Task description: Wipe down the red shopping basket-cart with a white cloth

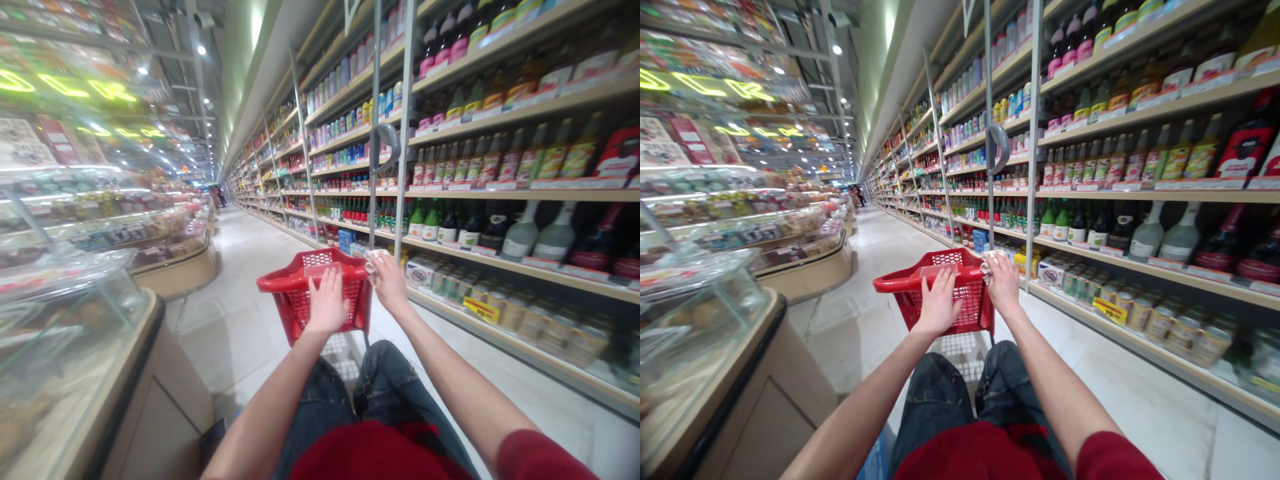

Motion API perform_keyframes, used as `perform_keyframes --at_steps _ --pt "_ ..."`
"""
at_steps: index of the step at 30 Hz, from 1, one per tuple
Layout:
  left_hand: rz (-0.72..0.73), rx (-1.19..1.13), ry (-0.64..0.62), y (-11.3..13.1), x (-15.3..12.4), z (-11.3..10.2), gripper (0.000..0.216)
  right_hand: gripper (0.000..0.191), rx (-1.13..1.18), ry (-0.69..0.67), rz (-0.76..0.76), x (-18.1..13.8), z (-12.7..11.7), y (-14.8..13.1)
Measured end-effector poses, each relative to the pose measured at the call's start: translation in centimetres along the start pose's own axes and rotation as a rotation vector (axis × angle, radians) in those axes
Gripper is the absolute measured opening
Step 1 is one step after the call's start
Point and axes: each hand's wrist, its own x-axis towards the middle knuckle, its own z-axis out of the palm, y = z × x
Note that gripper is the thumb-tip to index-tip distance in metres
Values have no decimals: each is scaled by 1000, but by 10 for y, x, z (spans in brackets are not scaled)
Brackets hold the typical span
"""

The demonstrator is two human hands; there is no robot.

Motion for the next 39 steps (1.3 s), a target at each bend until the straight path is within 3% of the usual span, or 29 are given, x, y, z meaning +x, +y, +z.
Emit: perform_keyframes --at_steps 8,15,18,22,24,31,39 --pt "12 5 7 -5 -2 -6 59 51 100 -60 -141 -7 7 -19" --pt "-104 35 64 -25 -7 -4 56 49 110 70 35 -6 2 20" --pt "-135 21 58 -22 -6 -1 58 48 132 57 -39 -9 7 2" --pt "-100 1 38 -21 -6 -3 58 50 205 -67 -296 -13 18 -45" --pt "-87 -14 36 -29 -8 -6 57 50 207 -118 -343 -12 21 -54" --pt "-304 -3 56 -66 -16 -7 61 49 74 -19 -103 -2 18 -7" --pt "-259 -19 55 -58 -16 -5 62 51 124 -65 -230 -8 23 -36"
